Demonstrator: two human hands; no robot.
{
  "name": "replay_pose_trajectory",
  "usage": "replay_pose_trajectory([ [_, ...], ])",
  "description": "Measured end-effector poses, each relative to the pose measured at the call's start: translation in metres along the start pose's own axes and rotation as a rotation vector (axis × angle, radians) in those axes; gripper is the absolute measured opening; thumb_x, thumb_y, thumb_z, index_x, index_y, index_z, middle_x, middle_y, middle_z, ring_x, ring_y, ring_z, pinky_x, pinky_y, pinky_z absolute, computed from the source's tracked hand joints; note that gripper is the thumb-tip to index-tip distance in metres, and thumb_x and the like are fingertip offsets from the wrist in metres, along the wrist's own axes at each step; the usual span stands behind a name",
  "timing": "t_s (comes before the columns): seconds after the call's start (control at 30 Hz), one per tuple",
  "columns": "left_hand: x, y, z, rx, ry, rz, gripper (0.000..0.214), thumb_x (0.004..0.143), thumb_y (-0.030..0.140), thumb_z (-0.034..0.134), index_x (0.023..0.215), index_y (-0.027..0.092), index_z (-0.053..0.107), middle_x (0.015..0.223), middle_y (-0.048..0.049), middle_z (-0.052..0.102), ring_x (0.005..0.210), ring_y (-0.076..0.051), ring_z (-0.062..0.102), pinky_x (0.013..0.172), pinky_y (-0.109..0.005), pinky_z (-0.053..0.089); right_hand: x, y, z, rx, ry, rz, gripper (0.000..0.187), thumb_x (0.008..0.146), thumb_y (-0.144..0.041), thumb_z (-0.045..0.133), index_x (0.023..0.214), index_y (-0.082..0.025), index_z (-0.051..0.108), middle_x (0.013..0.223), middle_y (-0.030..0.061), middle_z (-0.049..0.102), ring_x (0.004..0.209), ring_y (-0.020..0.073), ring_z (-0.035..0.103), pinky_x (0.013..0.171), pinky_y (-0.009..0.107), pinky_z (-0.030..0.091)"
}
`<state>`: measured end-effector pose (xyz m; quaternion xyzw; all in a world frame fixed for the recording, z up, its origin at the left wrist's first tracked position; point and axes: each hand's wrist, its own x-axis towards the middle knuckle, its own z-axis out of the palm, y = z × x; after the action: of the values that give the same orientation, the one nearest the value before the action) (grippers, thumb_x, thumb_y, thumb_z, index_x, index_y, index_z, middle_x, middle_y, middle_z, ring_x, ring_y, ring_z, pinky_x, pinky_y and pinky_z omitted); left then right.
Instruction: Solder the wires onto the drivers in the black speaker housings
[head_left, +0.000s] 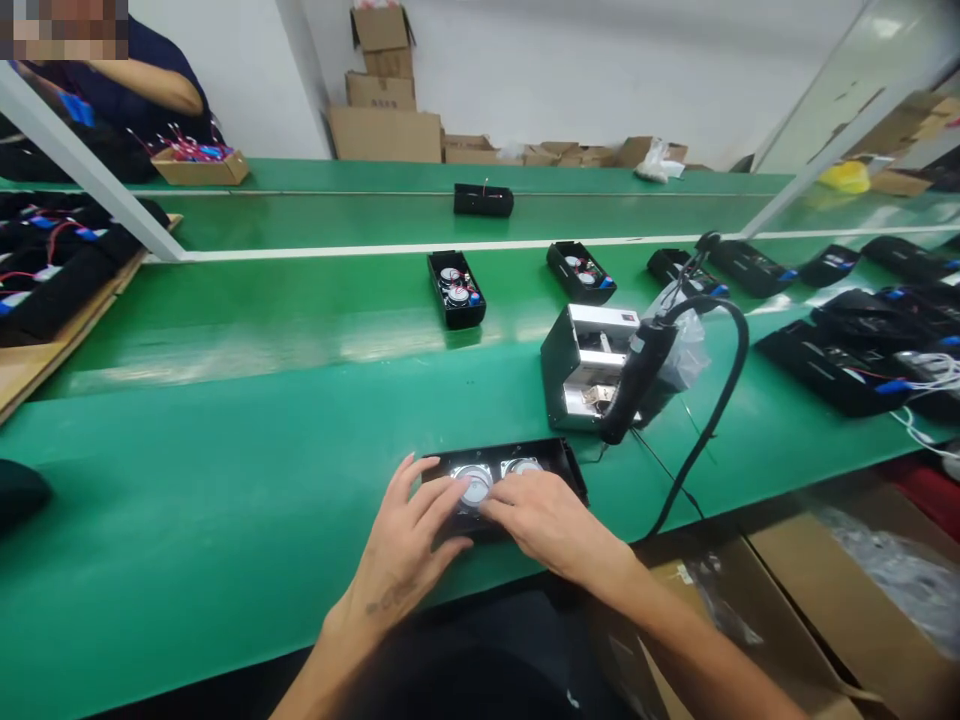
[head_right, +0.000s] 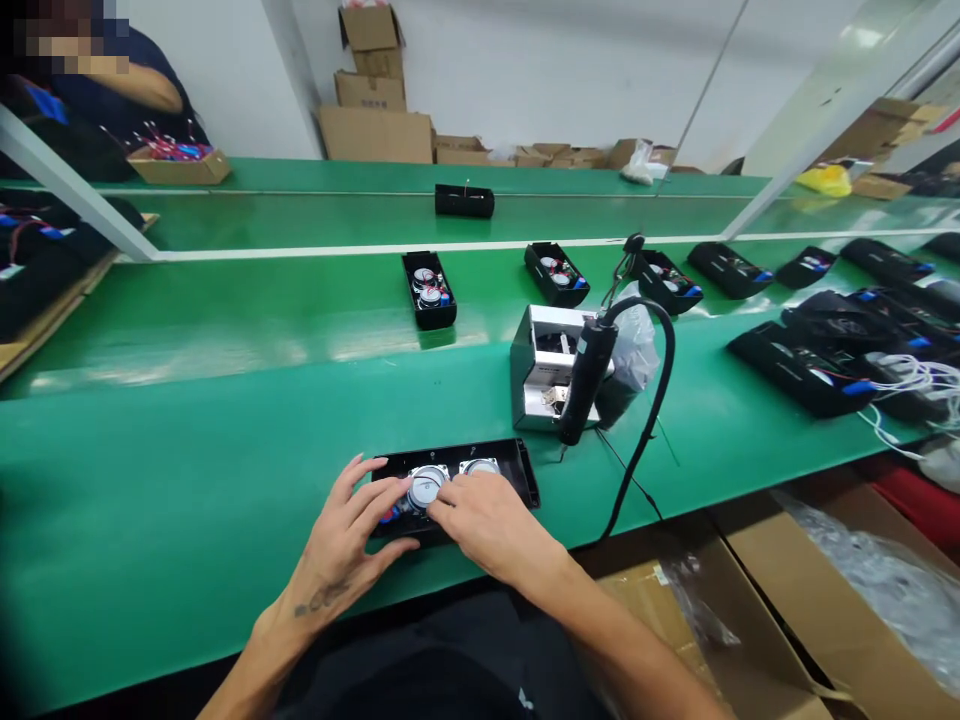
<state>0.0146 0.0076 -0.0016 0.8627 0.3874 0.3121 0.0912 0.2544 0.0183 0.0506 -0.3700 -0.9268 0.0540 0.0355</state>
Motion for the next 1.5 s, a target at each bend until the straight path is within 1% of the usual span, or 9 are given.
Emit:
replay_pose_trajectory([
  [0.1, 0.002, 0.001, 0.001, 0.029, -0.051, 0.004, 0.050, 0.083, 0.023, 0.081, 0.130, 0.022, 0.061, 0.143, -0.0143, 0.058, 0.148, -0.038, 0.041, 0.123, -0.070, 0.035, 0.001, 0.001, 0.004, 0.065, -0.030, -0.019, 0.016, 0.101, -0.014, 0.055, 0.096, -0.020, 0.069, 0.089, 0.0024, 0.073, 0.075, 0.0164, 0.059, 0.067, 0.035, 0.033],
  [0.23, 0.005, 0.003, 0.006, 0.039, -0.123, -0.027, 0.037, 0.078, 0.013, 0.081, 0.112, 0.022, 0.067, 0.159, -0.0159, 0.044, 0.155, -0.043, 0.029, 0.122, -0.074, 0.034, -0.004, 0.009, 0.008, 0.191, -0.008, -0.015, 0.025, 0.100, -0.011, 0.053, 0.111, -0.024, 0.072, 0.094, 0.0013, 0.076, 0.080, 0.0155, 0.062, 0.072, 0.034, 0.037],
  [0.5, 0.011, 0.006, 0.012, 0.022, -0.123, -0.041, 0.030, 0.073, 0.007, 0.077, 0.099, 0.021, 0.070, 0.155, -0.0144, 0.052, 0.153, -0.042, 0.034, 0.121, -0.073, 0.035, -0.002, 0.003, -0.003, 0.263, -0.069, 0.012, 0.020, 0.094, -0.014, 0.057, 0.106, -0.021, 0.072, 0.092, 0.0046, 0.073, 0.081, 0.0184, 0.061, 0.073, 0.034, 0.041],
  [0.7, 0.015, 0.008, 0.011, 0.014, -0.122, -0.046, 0.026, 0.072, 0.008, 0.079, 0.092, 0.023, 0.070, 0.151, -0.0078, 0.058, 0.149, -0.041, 0.039, 0.122, -0.072, 0.035, -0.008, 0.008, 0.006, 0.327, -0.052, 0.017, 0.023, 0.093, -0.010, 0.058, 0.109, -0.021, 0.071, 0.098, 0.0065, 0.074, 0.089, 0.0191, 0.064, 0.083, 0.035, 0.048],
  [0.93, 0.018, 0.006, 0.010, 0.057, -0.130, -0.026, 0.025, 0.077, 0.015, 0.081, 0.099, 0.024, 0.074, 0.150, -0.0094, 0.058, 0.146, -0.042, 0.042, 0.118, -0.073, 0.038, 0.001, 0.008, -0.002, 0.454, -0.099, 0.098, 0.036, 0.088, -0.006, 0.061, 0.119, -0.021, 0.070, 0.110, 0.0070, 0.074, 0.105, 0.0210, 0.067, 0.095, 0.038, 0.051],
  [1.07, 0.018, 0.005, 0.012, 0.056, -0.128, -0.019, 0.022, 0.075, 0.016, 0.083, 0.094, 0.024, 0.075, 0.150, -0.0083, 0.059, 0.146, -0.042, 0.042, 0.119, -0.073, 0.037, 0.004, 0.000, 0.000, 0.383, -0.148, 0.110, 0.027, 0.087, -0.008, 0.063, 0.110, -0.020, 0.072, 0.104, 0.0074, 0.074, 0.101, 0.0228, 0.067, 0.094, 0.040, 0.051],
  [1.17, 0.017, 0.006, 0.013, 0.036, -0.121, -0.022, 0.024, 0.074, 0.016, 0.083, 0.096, 0.025, 0.076, 0.148, -0.0074, 0.061, 0.145, -0.042, 0.043, 0.118, -0.072, 0.038, -0.001, -0.009, 0.013, 0.244, -0.075, 0.115, 0.030, 0.091, -0.005, 0.057, 0.116, -0.017, 0.068, 0.107, 0.0103, 0.073, 0.103, 0.0250, 0.064, 0.098, 0.044, 0.048],
  [1.33, 0.023, 0.003, 0.013, -0.018, -0.125, -0.069, 0.020, 0.080, 0.024, 0.082, 0.100, 0.029, 0.079, 0.141, -0.0038, 0.066, 0.143, -0.040, 0.043, 0.118, -0.068, 0.039, 0.001, -0.015, 0.025, 0.157, -0.024, 0.153, 0.029, 0.092, -0.004, 0.054, 0.111, -0.018, 0.070, 0.101, 0.0085, 0.074, 0.093, 0.0229, 0.064, 0.083, 0.040, 0.045],
  [1.5, 0.063, -0.024, 0.002, -0.248, -0.328, -0.187, 0.020, 0.069, 0.036, 0.092, 0.084, 0.028, 0.081, 0.137, -0.0011, 0.067, 0.137, -0.034, 0.052, 0.117, -0.055, 0.042, 0.036, 0.010, -0.006, 0.223, -0.128, 0.248, 0.019, 0.081, -0.021, 0.079, 0.100, -0.025, 0.076, 0.092, 0.0036, 0.077, 0.088, 0.0235, 0.068, 0.075, 0.035, 0.042],
])
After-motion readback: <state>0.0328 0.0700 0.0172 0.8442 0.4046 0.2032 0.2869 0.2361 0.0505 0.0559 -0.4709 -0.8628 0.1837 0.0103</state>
